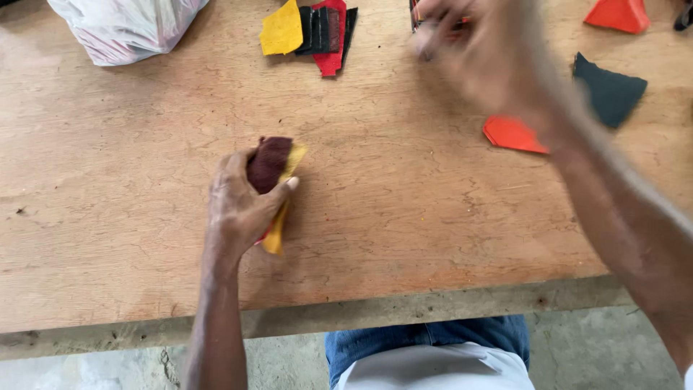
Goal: The person aligns and matches various colored leather pieces by hand on a wooden table, picking up pairs of red, yellow, black, and brown pieces from stacks to check their fit.
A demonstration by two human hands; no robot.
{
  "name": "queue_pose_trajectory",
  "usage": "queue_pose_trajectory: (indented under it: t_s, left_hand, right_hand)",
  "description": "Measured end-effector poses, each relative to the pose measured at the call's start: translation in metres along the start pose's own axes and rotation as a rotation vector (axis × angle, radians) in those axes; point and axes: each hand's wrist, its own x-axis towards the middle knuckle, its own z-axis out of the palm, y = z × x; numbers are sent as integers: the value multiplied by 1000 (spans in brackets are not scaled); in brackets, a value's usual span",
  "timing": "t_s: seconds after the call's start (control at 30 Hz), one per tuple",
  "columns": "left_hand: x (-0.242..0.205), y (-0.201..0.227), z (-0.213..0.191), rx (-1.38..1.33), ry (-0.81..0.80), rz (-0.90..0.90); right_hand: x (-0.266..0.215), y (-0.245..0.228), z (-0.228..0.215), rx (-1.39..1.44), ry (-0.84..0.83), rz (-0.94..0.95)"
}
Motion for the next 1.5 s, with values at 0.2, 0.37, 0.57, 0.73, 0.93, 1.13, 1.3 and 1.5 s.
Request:
queue_pose_trajectory:
  t_s: [0.2, 0.37, 0.57, 0.73, 0.93, 1.13, 1.3, 1.5]
  left_hand:
    - [-4, 23, 42, -896, -228, 19]
    - [-8, 24, 57, -1053, -232, -10]
    - [-9, 24, 60, -1203, -311, 27]
    - [-17, 35, 56, -1012, -165, 141]
    - [-27, 45, 49, -446, -131, 252]
    - [-47, 51, 53, -153, 1, 769]
    - [-26, 39, 9, -797, 120, 79]
    - [-22, -25, 16, 434, 159, 226]
  right_hand:
    - [-34, -57, 81, 694, -624, 157]
    - [-47, -74, 88, 829, -495, 150]
    - [-56, -70, 88, 744, -436, 256]
    - [-59, -70, 89, 612, -378, 339]
    - [-66, -73, 86, 728, -376, 330]
    - [-72, -65, 83, 790, -367, 361]
    - [-75, -52, 47, 824, -348, 459]
    - [-100, -46, 15, 54, -130, -79]
